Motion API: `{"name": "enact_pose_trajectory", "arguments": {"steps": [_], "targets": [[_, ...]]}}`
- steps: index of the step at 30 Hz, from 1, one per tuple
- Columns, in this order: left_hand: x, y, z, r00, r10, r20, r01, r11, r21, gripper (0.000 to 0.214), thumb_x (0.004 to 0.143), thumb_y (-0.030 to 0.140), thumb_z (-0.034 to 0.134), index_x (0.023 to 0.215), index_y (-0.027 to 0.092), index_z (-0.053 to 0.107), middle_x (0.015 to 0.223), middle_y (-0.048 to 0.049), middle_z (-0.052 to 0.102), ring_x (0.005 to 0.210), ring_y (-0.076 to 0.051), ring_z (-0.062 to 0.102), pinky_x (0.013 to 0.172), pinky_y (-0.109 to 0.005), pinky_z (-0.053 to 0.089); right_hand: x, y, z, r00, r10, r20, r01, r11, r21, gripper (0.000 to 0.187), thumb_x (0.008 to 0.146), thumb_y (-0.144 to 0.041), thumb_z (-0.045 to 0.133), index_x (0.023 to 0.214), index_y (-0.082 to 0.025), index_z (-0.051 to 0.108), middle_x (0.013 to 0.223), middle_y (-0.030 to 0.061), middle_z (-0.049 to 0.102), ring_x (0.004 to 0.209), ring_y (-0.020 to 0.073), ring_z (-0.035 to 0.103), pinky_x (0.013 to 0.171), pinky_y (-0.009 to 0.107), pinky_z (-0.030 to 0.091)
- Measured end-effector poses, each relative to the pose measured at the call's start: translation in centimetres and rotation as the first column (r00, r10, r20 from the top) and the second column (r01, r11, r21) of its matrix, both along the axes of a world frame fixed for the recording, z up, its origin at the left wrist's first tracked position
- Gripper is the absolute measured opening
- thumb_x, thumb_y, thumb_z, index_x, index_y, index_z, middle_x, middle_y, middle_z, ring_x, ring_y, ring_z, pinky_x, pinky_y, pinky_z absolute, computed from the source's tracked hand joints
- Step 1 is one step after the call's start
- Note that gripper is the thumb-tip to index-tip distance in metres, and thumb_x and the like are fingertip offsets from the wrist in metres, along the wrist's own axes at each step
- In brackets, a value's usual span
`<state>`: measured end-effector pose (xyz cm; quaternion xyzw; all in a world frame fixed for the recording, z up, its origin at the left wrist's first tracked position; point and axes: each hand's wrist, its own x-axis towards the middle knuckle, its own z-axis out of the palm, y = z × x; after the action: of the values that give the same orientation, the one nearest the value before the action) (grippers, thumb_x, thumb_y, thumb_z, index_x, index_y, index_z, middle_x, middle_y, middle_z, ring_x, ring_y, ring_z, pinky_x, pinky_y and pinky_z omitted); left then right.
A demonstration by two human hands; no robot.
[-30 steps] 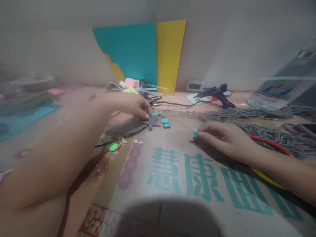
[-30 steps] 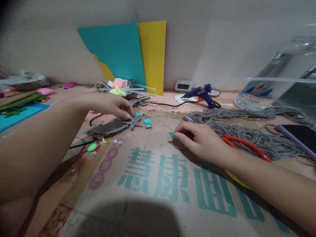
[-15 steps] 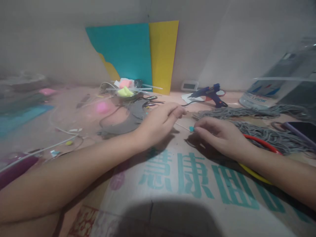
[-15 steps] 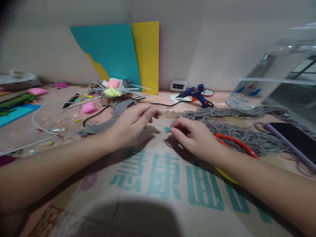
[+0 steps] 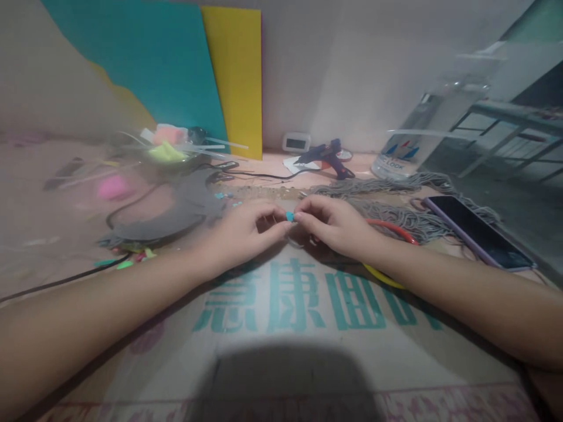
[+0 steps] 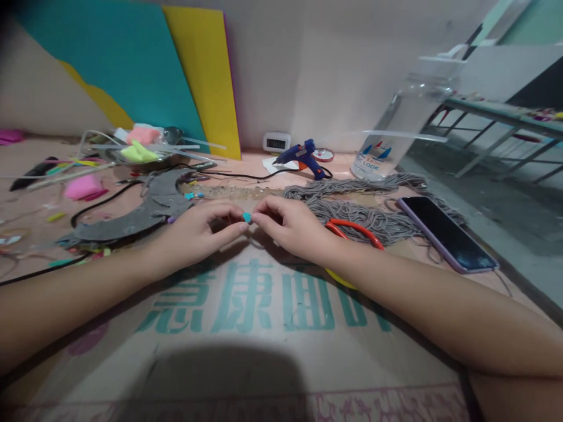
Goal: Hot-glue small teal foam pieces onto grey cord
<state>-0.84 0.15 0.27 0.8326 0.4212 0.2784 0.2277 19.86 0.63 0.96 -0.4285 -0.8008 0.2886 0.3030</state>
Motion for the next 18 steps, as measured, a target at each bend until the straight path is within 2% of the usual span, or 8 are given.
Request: {"name": "enact_pose_trajectory", "arguments": {"steps": [3,6,11,18], "targets": [[0.01,0.1,-0.08,0.999,-0.03,-0.013,0.03,0.999,0.011,0.025,0.093,0.036,0.05,0.082,0.019,0.065,0.086,-0.0019,0.067,0.083,-0.018,0.059,0.077,-0.031,0.043,0.04,-0.05,0.02,1.0,0.025,-0.003,-0.025,1.0,-0.006,0.023,0.093,-0.039,0.052,0.085,-0.019,0.06,0.066,-0.0015,0.06,0.065,0.0142,0.057,0.063,0.026,0.041],[-0.03,0.16,0.0,1.0,-0.007,0.007,0.007,0.999,-0.033,0.023,0.092,0.034,0.05,0.08,0.02,0.063,0.081,-0.0002,0.066,0.079,-0.017,0.058,0.072,-0.029,0.042,0.13,-0.05,0.04,0.999,0.041,-0.003,-0.041,0.999,-0.009,0.03,0.096,-0.042,0.047,0.084,-0.019,0.06,0.064,-0.0016,0.057,0.064,0.0139,0.056,0.063,0.026,0.041],[-0.09,0.31,-0.01,0.999,0.042,0.033,-0.039,0.996,-0.08,0.023,0.091,0.036,0.051,0.08,0.019,0.062,0.08,-0.0002,0.065,0.078,-0.017,0.058,0.071,-0.029,0.042,0.03,0.01,-0.01,1.0,0.002,-0.005,-0.002,1.0,-0.01,0.022,0.093,-0.037,0.053,0.097,-0.018,0.064,0.068,-0.0018,0.06,0.064,0.0136,0.057,0.063,0.026,0.042],[-0.11,0.49,-0.36,0.998,-0.032,0.052,0.036,0.997,-0.07,0.024,0.092,0.034,0.052,0.08,0.018,0.063,0.079,0.0,0.064,0.077,-0.016,0.057,0.071,-0.029,0.041,0.1,0.4,-0.47,0.998,0.004,-0.06,-0.008,0.997,-0.073,0.021,0.089,-0.037,0.058,0.091,-0.017,0.064,0.068,-0.0015,0.062,0.056,0.0113,0.056,0.055,0.024,0.041]]}}
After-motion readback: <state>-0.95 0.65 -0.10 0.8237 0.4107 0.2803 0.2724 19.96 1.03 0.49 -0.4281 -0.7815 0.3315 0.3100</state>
